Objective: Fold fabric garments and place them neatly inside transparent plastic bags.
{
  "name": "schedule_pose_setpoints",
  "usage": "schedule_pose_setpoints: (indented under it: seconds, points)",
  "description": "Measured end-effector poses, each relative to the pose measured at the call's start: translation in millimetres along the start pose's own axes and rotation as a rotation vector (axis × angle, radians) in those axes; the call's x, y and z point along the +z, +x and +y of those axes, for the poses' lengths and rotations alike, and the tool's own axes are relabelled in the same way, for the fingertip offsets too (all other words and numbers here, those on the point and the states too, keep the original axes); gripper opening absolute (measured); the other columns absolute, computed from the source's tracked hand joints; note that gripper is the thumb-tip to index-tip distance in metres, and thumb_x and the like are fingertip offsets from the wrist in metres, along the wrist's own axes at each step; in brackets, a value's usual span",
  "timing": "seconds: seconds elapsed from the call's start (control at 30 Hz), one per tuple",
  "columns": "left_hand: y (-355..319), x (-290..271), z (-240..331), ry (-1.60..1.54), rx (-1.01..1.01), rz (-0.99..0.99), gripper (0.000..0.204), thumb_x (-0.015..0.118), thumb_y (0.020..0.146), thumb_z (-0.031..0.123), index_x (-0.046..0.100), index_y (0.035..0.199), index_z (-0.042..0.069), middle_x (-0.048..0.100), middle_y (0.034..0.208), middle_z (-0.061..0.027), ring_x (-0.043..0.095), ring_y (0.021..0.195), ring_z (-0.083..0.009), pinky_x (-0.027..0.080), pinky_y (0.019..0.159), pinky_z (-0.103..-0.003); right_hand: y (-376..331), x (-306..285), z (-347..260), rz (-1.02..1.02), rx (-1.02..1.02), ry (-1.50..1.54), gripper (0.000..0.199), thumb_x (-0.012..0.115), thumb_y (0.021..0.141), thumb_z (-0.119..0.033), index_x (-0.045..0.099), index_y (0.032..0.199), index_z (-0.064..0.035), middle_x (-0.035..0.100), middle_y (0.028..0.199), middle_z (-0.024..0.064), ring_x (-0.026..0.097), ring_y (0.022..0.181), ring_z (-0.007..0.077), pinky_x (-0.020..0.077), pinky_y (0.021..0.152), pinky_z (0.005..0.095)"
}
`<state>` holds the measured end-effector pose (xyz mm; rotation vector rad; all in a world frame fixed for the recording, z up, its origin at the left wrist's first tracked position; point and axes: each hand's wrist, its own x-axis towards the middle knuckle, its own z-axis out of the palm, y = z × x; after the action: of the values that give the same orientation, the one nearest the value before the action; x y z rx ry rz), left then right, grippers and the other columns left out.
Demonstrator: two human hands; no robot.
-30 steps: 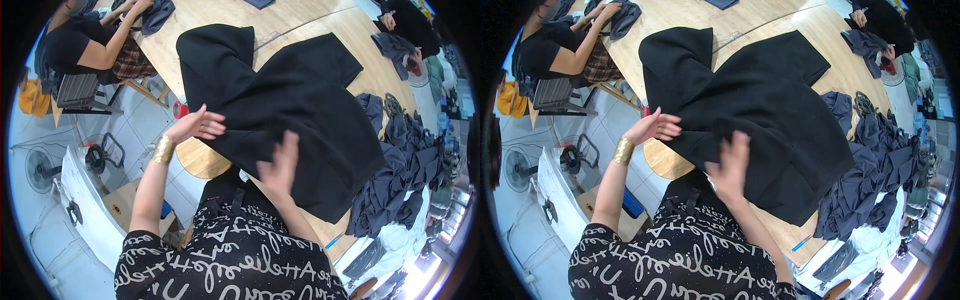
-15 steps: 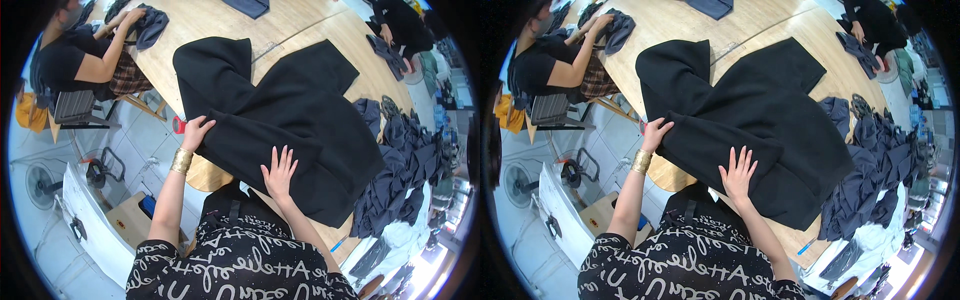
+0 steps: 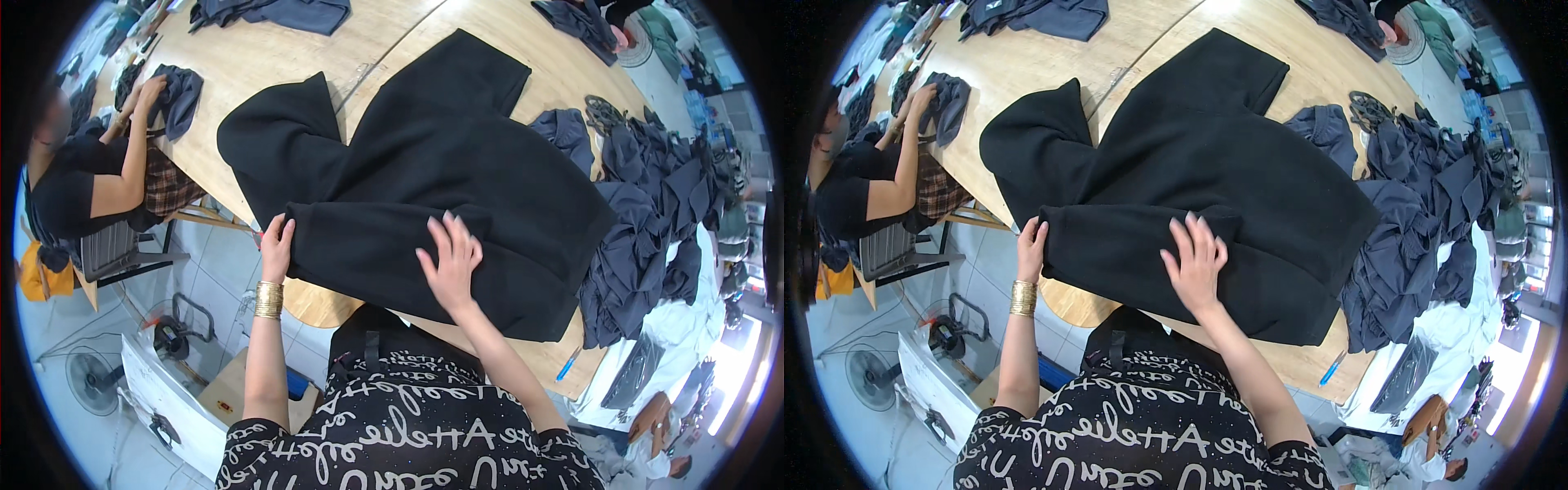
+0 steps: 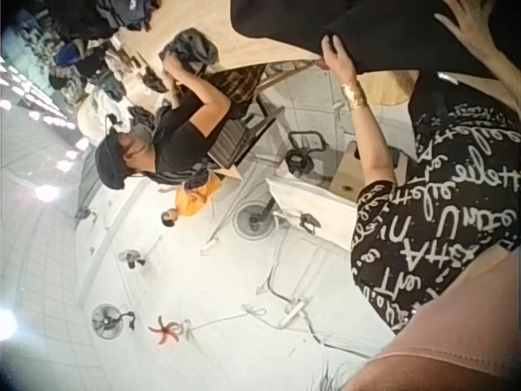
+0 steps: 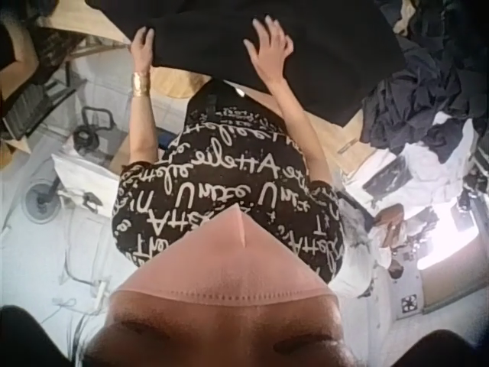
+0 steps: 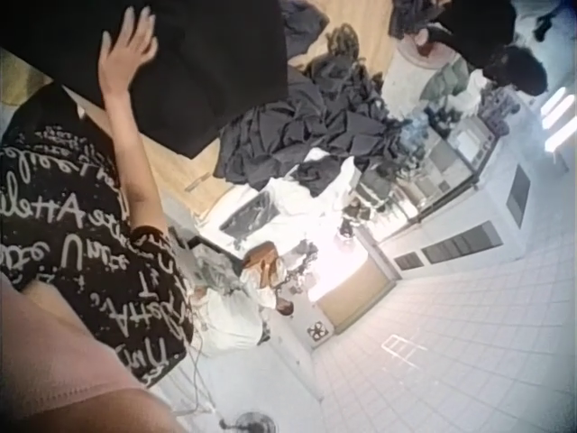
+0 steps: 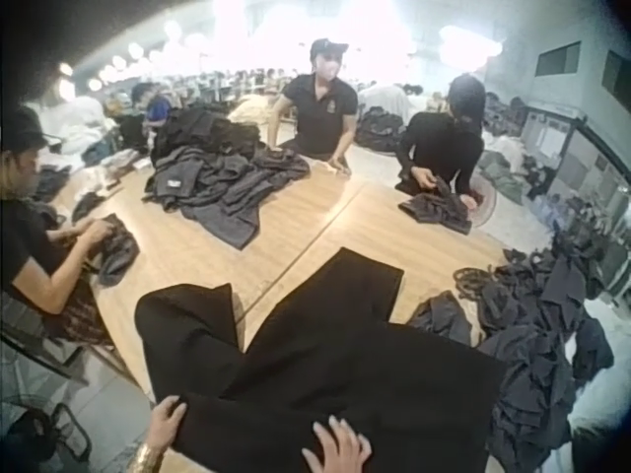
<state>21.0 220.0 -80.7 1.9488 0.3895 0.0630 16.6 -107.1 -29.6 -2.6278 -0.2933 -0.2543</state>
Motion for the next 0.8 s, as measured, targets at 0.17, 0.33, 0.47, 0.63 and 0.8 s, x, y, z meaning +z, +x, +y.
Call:
schedule_pose_setpoints:
  seconds: [0.17,0.33,0.47,0.63,0.8]
  points:
    - [-0.8,1.8,20.6,-0.161,-0.050,-0.066,0.020,0.056,0.091,0.014,0.058,0.104,-0.001,0.061,0.089,-0.0022,0.054,0.085,-0.0077,0.043,0.078,-0.021,45.0,-19.6,48.2,-0.167,0.017,0.199,0.024,0.069,0.075,-0.028,0.060,0.085,-0.0088,0.060,0.097,0.0026,0.047,0.116,0.0226,0.0177,0.104,0.0520]
    - [-10.3,16.7,13.3,0.107,0.016,-0.088,0.020,0.062,0.087,0.017,0.060,0.097,0.000,0.063,0.083,-0.0063,0.058,0.077,-0.0123,0.046,0.072,-0.024,50.2,-52.8,72.0,-0.556,0.229,0.088,0.027,0.070,0.075,-0.030,0.061,0.086,-0.0078,0.057,0.087,0.0036,0.049,0.096,0.0229,0.0212,0.102,0.0485]
    - [-11.6,35.8,21.5,0.231,-0.059,0.030,0.020,0.065,0.084,0.016,0.061,0.096,0.001,0.064,0.088,-0.0114,0.061,0.082,-0.0250,0.047,0.074,-0.030,35.7,-27.4,53.8,-0.111,0.145,-0.144,0.039,0.070,0.074,-0.025,0.055,0.108,-0.0126,0.048,0.119,0.0059,0.042,0.115,0.0257,0.0204,0.103,0.0526]
    - [-23.3,54.8,55.9,0.542,0.549,0.139,0.031,0.061,0.080,0.000,0.058,0.110,0.007,0.059,0.108,-0.0125,0.055,0.098,-0.0266,0.039,0.089,-0.038,-16.5,-15.0,17.8,-0.122,-0.136,-0.054,0.047,0.063,0.080,-0.030,0.050,0.123,-0.0182,0.043,0.133,0.0066,0.035,0.127,0.0250,0.0195,0.104,0.0529]
    - [-24.4,76.2,43.0,0.940,0.377,-0.250,0.054,0.051,0.089,0.038,0.039,0.139,0.020,0.020,0.151,-0.0086,0.015,0.140,-0.0276,0.004,0.109,-0.055,-44.2,5.5,42.6,-0.316,-0.128,0.026,0.051,0.061,0.081,-0.026,0.048,0.130,-0.0223,0.040,0.139,0.0074,0.037,0.127,0.0274,0.0284,0.098,0.0516]
